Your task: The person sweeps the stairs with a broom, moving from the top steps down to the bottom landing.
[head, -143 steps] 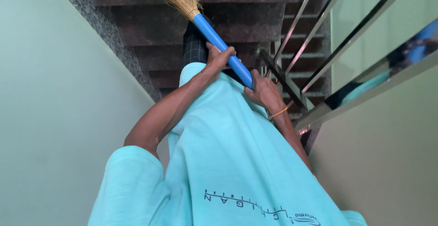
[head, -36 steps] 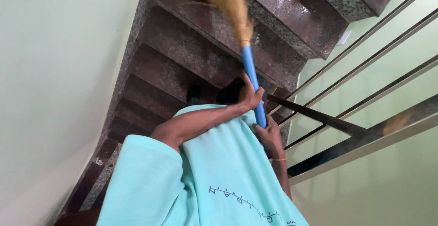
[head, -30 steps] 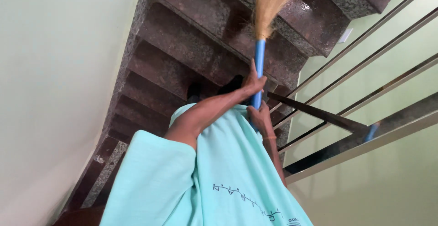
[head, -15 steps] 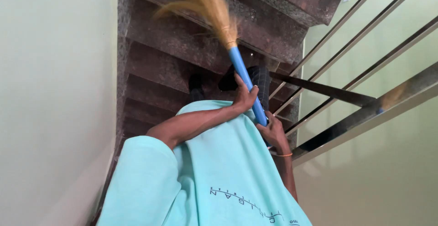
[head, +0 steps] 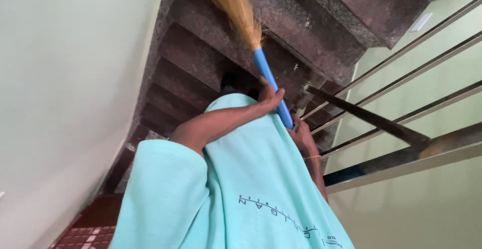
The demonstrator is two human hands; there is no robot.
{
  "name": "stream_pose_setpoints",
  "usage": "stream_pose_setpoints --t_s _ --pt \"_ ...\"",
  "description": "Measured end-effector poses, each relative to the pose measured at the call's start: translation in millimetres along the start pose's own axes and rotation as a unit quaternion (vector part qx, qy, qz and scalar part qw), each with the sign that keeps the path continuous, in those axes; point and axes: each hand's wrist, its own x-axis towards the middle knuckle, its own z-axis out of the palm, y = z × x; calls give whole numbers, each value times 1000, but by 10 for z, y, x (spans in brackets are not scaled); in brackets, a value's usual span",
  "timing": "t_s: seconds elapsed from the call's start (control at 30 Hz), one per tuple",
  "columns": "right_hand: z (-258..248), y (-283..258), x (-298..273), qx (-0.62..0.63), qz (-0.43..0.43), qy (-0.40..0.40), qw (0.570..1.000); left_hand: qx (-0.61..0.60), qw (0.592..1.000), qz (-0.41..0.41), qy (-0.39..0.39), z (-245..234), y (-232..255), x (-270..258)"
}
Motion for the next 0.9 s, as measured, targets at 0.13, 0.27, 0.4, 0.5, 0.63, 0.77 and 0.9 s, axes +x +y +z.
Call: stream_pose_setpoints --t_s 0.13,0.27,0.4,0.5,0.63,0.77,0.9 --pt "349 686 -386 101 45 6 994 28 986 -95 -133 -26 -226 -594" --pt "996 1615 -924 163 6 102 981 60 972 9 -227 206 -284 -1075" --pt "1684 1889 -1470 304 105 187 928 118 920 52 -370 411 -291 -1447" --pt "1988 1840 -1598 306 184 210 910 197 892 40 -406 572 -151 -1562" --pt "2023 1806 -1212 337 190 192 902 174 891 -71 -413 804 -333 -1429" --pt "2073 1564 -950 302 213 134 919 87 917 61 -384 631 -890 -1046" --pt "2038 1184 -938 298 201 112 926 93 881 38 -462 320 -1093 -715"
